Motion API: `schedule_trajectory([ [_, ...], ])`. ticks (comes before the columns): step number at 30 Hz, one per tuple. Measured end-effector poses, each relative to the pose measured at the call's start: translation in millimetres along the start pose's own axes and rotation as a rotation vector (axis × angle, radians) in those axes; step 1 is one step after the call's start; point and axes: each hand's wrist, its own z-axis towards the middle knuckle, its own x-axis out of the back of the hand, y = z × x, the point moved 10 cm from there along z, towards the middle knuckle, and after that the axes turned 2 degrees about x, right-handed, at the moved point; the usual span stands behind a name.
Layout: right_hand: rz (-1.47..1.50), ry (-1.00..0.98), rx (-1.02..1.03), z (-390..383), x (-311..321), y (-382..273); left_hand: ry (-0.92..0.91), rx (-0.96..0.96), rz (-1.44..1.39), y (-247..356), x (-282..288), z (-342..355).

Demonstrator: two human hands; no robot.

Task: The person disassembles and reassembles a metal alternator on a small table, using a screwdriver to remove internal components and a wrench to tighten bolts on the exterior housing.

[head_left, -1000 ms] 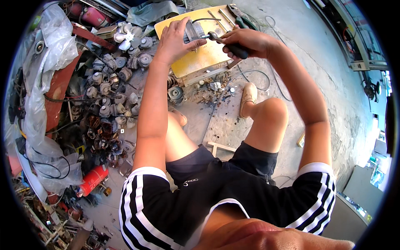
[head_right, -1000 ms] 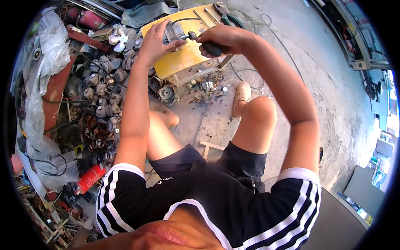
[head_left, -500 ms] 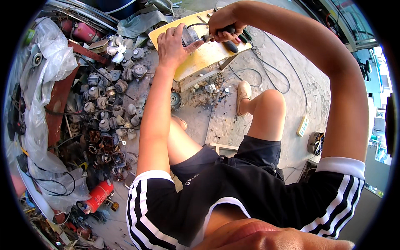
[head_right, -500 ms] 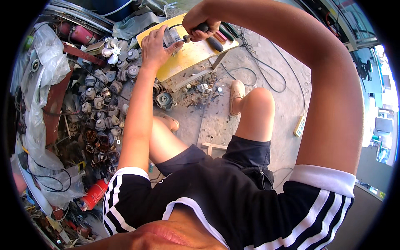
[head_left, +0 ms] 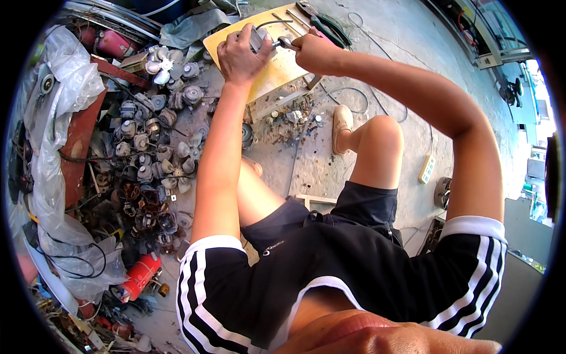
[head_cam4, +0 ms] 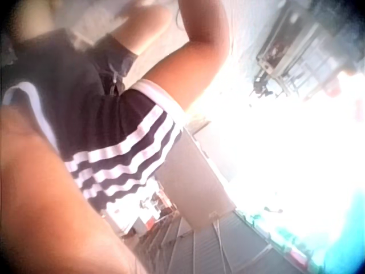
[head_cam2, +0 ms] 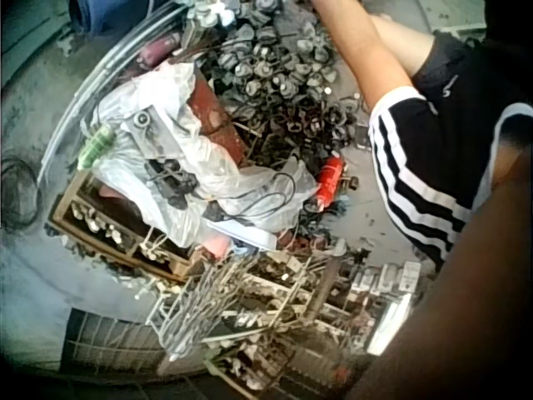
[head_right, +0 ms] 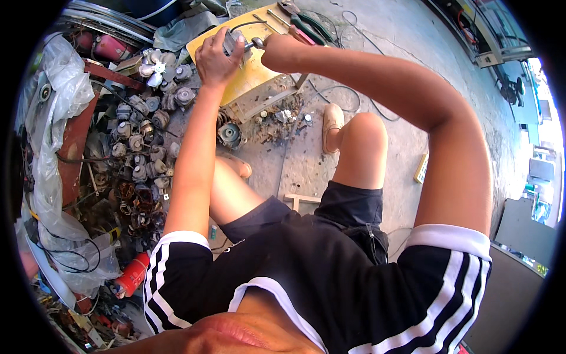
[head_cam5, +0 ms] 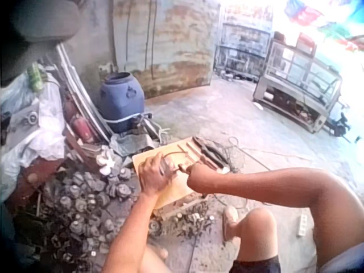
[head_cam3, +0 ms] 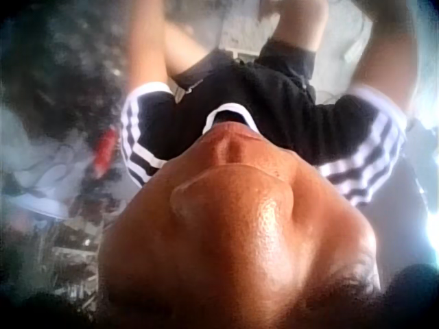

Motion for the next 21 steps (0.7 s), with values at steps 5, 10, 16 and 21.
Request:
schedule_trajectory([
  [5, 0.254, 0.435, 0.146, -32.0, -23.3, -4.3, 0.036, 0.007, -0.004, -11.8, 6.2, 1.2],
  [10, 0.517, 0.653, 0.055, -41.7, -65.0, 9.0, 0.031, -0.001, -0.036, -3.3, 6.0, 0.8],
  [16, 0.624, 0.204, -0.002, -33.8, -45.4, 11.6, -0.244, 0.042, -0.082, -19.0, 0.7, 1.7],
  [21, 0.584, -0.364, -0.092, -10.7, -7.6, 12.4, -0.508, 0.163, -0.296, -30.6, -16.6, -6.4],
])
